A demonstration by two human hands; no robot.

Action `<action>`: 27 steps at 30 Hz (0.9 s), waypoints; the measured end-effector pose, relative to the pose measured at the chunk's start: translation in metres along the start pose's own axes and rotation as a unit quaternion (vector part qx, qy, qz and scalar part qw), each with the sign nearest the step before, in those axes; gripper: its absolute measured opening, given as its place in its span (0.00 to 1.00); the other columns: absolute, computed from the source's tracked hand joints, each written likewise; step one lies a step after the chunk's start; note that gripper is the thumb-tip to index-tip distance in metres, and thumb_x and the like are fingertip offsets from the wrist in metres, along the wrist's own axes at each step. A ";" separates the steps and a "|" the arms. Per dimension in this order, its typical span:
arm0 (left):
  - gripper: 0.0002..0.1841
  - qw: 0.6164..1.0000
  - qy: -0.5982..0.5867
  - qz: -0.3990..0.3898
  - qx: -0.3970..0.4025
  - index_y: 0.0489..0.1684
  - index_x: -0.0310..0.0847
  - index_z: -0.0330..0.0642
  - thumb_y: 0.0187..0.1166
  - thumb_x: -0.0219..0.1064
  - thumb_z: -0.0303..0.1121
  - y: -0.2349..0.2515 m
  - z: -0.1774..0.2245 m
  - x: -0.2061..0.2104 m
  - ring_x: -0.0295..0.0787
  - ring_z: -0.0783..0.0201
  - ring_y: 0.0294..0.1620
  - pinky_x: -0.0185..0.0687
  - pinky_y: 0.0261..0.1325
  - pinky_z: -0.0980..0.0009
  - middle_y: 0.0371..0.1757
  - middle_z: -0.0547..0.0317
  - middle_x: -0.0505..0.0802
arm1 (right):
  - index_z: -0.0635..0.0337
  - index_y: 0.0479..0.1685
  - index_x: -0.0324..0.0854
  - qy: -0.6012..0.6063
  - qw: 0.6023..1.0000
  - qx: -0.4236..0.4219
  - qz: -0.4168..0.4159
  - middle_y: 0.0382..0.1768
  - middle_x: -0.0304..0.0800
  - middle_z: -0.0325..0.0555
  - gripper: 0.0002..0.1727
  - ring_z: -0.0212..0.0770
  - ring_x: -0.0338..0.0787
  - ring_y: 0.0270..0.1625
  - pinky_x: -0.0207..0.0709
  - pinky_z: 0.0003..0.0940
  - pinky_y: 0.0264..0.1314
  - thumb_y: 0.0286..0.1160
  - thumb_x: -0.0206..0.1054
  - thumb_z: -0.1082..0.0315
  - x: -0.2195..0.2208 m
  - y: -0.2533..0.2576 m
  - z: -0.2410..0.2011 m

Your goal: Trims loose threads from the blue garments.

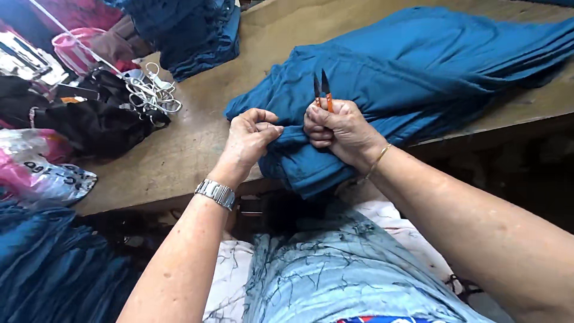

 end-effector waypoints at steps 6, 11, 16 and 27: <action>0.15 1.000 -0.009 -0.013 -0.004 0.56 0.81 0.36 0.73 0.74 0.23 0.000 -0.007 0.000 0.89 0.72 0.29 0.79 0.27 0.78 0.35 0.59 0.96 | 0.53 0.34 0.72 -0.001 1.000 -0.001 -0.007 0.19 0.71 0.32 0.11 0.25 0.65 0.16 0.59 0.18 0.16 0.90 0.53 0.68 0.000 -0.002 -0.003; 0.14 0.999 -0.009 -0.036 0.004 0.59 0.80 0.36 0.76 0.69 0.20 -0.002 -0.005 -0.001 0.89 0.74 0.31 0.81 0.31 0.79 0.35 0.59 0.96 | 0.54 0.37 0.78 -0.084 0.994 -0.019 -0.068 0.23 0.76 0.34 0.09 0.25 0.69 0.18 0.61 0.20 0.18 0.85 0.56 0.67 0.013 -0.051 -0.034; 0.17 0.998 -0.044 -0.052 0.016 0.64 0.79 0.36 0.76 0.68 0.23 -0.006 -0.012 -0.006 0.86 0.75 0.27 0.78 0.27 0.81 0.34 0.60 0.95 | 0.49 0.33 0.85 -0.417 0.862 0.032 -0.287 0.21 0.80 0.26 0.06 0.21 0.78 0.23 0.72 0.20 0.22 0.77 0.65 0.63 0.040 -0.131 -0.010; 0.20 0.995 -0.066 -0.065 0.048 0.68 0.77 0.35 0.76 0.64 0.23 -0.013 -0.002 -0.007 0.81 0.76 0.23 0.69 0.23 0.83 0.37 0.58 0.95 | 0.52 0.27 0.84 -0.448 0.880 -0.151 -0.054 0.20 0.77 0.25 0.06 0.18 0.73 0.21 0.63 0.13 0.19 0.71 0.69 0.67 0.035 -0.079 -0.052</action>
Point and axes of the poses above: each hand's wrist, its own y-axis towards the middle knuckle, its own x-axis out of the palm, z = x × y, the point moved 10 cm from there along y, towards the middle knuckle
